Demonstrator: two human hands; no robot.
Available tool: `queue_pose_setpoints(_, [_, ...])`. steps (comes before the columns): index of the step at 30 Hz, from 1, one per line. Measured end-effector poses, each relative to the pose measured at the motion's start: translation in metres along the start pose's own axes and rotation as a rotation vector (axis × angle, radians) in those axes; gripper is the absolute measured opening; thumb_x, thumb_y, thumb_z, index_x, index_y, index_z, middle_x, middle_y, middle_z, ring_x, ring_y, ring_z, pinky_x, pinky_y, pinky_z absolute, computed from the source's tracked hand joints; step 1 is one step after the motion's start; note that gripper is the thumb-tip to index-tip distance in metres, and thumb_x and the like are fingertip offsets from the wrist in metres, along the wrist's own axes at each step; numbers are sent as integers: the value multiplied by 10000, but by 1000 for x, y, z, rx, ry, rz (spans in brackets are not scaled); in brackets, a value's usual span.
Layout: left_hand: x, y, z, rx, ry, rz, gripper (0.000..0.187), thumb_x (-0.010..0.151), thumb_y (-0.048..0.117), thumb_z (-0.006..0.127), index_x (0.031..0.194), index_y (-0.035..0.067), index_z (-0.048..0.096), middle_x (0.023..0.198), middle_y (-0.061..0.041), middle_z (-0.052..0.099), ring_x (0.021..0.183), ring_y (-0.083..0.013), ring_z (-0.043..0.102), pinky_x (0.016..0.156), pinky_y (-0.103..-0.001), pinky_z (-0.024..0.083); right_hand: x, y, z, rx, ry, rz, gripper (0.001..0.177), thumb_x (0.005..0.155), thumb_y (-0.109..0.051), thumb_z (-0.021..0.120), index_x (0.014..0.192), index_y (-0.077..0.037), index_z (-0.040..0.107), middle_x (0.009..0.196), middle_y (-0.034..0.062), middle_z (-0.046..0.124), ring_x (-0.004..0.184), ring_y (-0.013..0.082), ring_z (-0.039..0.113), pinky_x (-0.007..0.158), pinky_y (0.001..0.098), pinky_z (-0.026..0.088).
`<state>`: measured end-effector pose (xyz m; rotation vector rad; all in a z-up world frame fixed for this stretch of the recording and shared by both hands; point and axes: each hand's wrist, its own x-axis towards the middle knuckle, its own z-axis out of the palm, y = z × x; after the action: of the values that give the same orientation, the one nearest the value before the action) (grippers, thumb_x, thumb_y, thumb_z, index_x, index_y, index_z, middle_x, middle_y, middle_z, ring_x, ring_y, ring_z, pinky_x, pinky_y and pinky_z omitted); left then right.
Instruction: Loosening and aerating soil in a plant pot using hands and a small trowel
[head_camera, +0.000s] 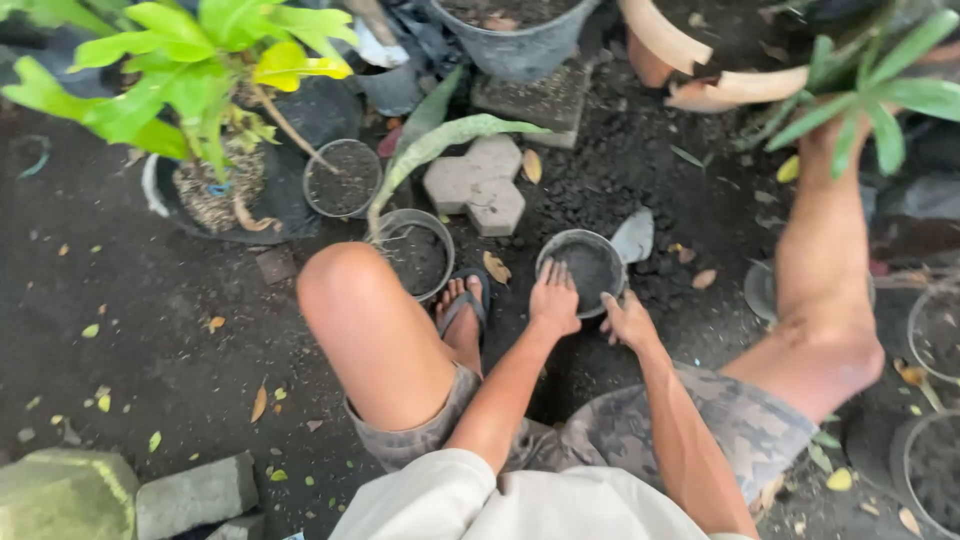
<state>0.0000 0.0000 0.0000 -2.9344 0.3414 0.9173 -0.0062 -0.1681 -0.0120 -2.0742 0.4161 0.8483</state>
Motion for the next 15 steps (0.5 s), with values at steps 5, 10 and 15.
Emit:
queue_pose_setpoints(5, [-15,2,-8,63,94,12,839,846,461,633,1479,-56,445,1581,-197,442,1548,-313,275,1323,-491,-58,34,4,8,-75,97,19,641,1012,-407,577,1461,43,499,735,179,747,616,309,738,615,478,580])
queue_pose_setpoints(10, [-30,2,-14,121,157,28,715,879,494,599,1417,25,560,1562,-113,475,1509,-267,298,1347,-489,-10,44,-5,14,-139,150,84,511,982,-387,650,1369,-54,626,736,140,756,640,290,749,673,490,594])
queue_pose_setpoints(15, [-33,5,-22,130,96,-3,766,859,553,584,1442,57,546,1620,-80,385,1558,-259,189,1332,-530,-82,38,-17,11,-146,274,21,481,906,-275,762,1299,-4,711,1074,270,763,1045,440,729,874,595,574])
